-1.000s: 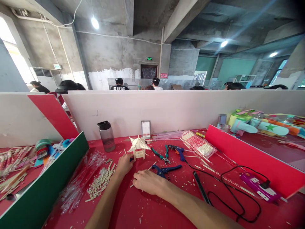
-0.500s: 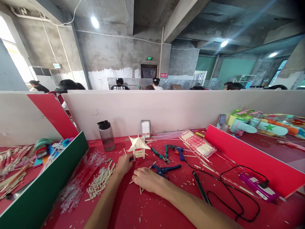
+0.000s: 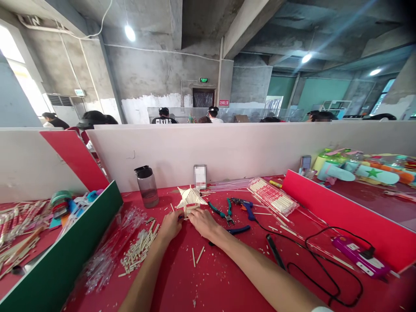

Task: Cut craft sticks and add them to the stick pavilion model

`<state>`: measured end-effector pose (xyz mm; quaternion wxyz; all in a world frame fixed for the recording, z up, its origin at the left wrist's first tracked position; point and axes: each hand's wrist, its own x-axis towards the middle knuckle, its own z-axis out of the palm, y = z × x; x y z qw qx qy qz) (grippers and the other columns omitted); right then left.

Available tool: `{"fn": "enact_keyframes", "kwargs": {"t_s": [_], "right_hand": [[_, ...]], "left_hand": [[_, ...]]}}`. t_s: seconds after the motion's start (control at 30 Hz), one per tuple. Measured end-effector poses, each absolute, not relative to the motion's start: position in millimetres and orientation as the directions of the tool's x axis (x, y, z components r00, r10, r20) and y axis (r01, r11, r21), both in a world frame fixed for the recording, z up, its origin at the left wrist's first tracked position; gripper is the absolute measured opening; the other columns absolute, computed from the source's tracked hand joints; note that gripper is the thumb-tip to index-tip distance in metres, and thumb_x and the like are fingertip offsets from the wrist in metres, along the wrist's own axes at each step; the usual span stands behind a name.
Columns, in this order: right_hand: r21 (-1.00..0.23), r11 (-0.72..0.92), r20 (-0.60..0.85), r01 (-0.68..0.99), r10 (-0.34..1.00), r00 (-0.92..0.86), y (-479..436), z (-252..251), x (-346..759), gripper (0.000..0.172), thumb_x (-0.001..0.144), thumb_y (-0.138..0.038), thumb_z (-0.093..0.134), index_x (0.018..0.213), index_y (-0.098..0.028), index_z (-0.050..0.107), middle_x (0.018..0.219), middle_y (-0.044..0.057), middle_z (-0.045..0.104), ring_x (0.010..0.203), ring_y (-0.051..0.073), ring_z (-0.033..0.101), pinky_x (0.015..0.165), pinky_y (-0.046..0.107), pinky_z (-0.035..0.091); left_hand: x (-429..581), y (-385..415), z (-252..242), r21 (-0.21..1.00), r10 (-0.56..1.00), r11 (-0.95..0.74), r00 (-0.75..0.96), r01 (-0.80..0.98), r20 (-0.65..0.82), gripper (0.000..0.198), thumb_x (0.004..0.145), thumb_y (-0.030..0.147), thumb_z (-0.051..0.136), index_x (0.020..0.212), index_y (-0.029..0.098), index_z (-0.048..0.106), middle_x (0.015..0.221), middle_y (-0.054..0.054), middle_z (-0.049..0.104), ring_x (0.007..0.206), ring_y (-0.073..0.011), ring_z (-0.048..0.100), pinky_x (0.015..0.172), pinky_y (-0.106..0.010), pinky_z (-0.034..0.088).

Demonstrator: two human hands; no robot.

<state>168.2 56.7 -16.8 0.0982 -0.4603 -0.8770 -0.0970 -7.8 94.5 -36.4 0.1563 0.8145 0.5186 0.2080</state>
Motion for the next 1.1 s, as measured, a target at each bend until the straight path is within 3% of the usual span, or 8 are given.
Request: {"fn": "enact_keyframes", "kwargs": {"t_s": [0.13, 0.3, 0.53, 0.8, 0.97, 1.1], "right_hand": [[0.076, 0.532, 0.274, 0.843, 0.802, -0.531, 59, -23, 166, 0.025, 0.088, -0.006, 0.046, 0.098, -0.014, 0.067, 0.104, 0.010, 0.069, 0.104, 0.027, 0.062, 0.076, 0.035, 0.054], [0.068, 0.527, 0.265, 0.847, 0.809, -0.524, 64, -25, 166, 0.025, 0.089, -0.007, 0.045, 0.098, -0.016, 0.067, 0.097, 0.008, 0.070, 0.085, 0.023, 0.067, 0.071, 0.033, 0.053], [0.050, 0.528, 0.260, 0.848, 0.813, -0.521, 66, -24, 169, 0.027, 0.093, -0.010, 0.043, 0.107, -0.018, 0.065, 0.095, 0.007, 0.072, 0.079, 0.021, 0.068, 0.069, 0.031, 0.052], [0.030, 0.561, 0.222, 0.827, 0.803, -0.553, 56, -16, 168, 0.026, 0.092, -0.012, 0.044, 0.102, -0.018, 0.068, 0.098, 0.008, 0.073, 0.090, 0.022, 0.068, 0.075, 0.029, 0.050], [0.028, 0.559, 0.177, 0.829, 0.813, -0.554, 42, -12, 168, 0.024, 0.092, -0.020, 0.048, 0.094, -0.016, 0.072, 0.086, 0.011, 0.073, 0.085, 0.024, 0.068, 0.074, 0.030, 0.049], [-0.066, 0.563, 0.194, 0.824, 0.817, -0.543, 30, -6, 180, 0.024, 0.093, -0.025, 0.050, 0.089, -0.020, 0.074, 0.084, 0.009, 0.074, 0.084, 0.021, 0.068, 0.075, 0.027, 0.047]], "left_hand": [[-9, 96, -39, 0.469, 0.903, -0.428, 0.386, 0.773, 0.187, 0.031, 0.080, 0.005, 0.053, 0.100, 0.021, 0.071, 0.099, -0.007, 0.074, 0.098, -0.0236, 0.067, 0.082, -0.028, 0.044], [-9, 97, -40, 0.471, 0.904, -0.426, 0.383, 0.772, 0.191, 0.033, 0.078, 0.004, 0.053, 0.099, 0.021, 0.071, 0.099, -0.007, 0.074, 0.098, -0.0238, 0.066, 0.082, -0.028, 0.044], [-9, 95, -39, 0.477, 0.909, -0.415, 0.371, 0.775, 0.190, 0.035, 0.076, 0.004, 0.053, 0.100, 0.021, 0.072, 0.096, -0.007, 0.074, 0.097, -0.0236, 0.066, 0.084, -0.029, 0.044], [-9, 98, -40, 0.443, 0.910, -0.414, 0.373, 0.795, 0.182, 0.037, 0.077, 0.000, 0.046, 0.095, 0.019, 0.072, 0.090, -0.007, 0.074, 0.088, -0.0224, 0.068, 0.075, -0.026, 0.043], [-9, 99, -40, 0.444, 0.909, -0.417, 0.376, 0.793, 0.182, 0.038, 0.079, 0.001, 0.045, 0.099, 0.020, 0.072, 0.097, -0.007, 0.075, 0.093, -0.0220, 0.068, 0.077, -0.025, 0.043], [-8, 95, -37, 0.448, 0.915, -0.403, 0.363, 0.798, 0.175, 0.035, 0.080, 0.003, 0.048, 0.098, 0.021, 0.071, 0.096, -0.007, 0.075, 0.094, -0.0221, 0.067, 0.079, -0.026, 0.044]]}}
